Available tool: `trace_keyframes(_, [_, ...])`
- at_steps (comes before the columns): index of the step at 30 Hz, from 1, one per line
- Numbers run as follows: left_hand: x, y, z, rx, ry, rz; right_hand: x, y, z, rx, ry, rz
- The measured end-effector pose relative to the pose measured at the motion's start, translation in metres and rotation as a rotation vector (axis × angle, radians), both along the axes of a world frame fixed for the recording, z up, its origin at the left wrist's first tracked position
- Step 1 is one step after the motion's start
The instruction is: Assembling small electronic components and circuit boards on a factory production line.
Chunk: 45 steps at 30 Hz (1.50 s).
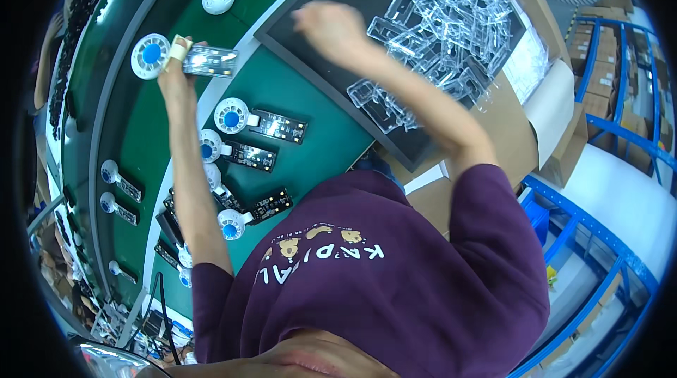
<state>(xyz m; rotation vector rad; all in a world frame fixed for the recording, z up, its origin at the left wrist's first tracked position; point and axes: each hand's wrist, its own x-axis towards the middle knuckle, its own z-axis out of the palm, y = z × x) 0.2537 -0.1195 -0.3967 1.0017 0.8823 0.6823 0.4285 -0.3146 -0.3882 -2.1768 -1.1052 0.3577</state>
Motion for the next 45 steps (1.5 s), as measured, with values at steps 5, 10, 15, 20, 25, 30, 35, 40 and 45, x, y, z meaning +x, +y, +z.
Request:
trace_keyframes(5, [-0.021,0.111,-0.063,0.064,0.435,-0.089,0.075,-0.079,-0.017,-0.387,-0.611,0.016])
trace_keyframes(10, [-0.070,0.179,-0.131,0.843,1.470,0.180,0.106,-0.097,-0.034,-0.319,-0.551,0.168])
trace_keyframes(15, [0.021,0.069,-0.048,0.484,0.695,-0.166,0.109,-0.054,-0.009,0.048,0.114,-0.215])
trace_keyframes(20, [0.111,0.035,-0.081,-0.075,0.333,0.025,0.102,-0.009,-0.079,0.468,0.728,-0.419])
trace_keyframes(25, [0.103,0.042,-0.081,0.378,0.329,0.266,0.082,-0.027,-0.041,-0.129,-0.866,0.062])
trace_keyframes(30, [0.086,0.046,-0.040,0.689,0.284,0.288,0.098,-0.037,-0.040,-0.173,-0.615,0.716])
trace_keyframes(35, [0.062,0.020,-0.021,0.100,-0.280,0.348,0.073,-0.012,-0.013,-0.003,-0.321,0.504])
trace_keyframes(40, [0.049,-0.016,-0.021,0.023,-0.268,0.331,-0.017,0.030,0.012,0.194,-0.276,0.296])
trace_keyframes(45, [0.051,-0.039,-0.017,0.039,-0.239,0.345,-0.062,0.056,-0.007,0.179,-0.408,0.231])
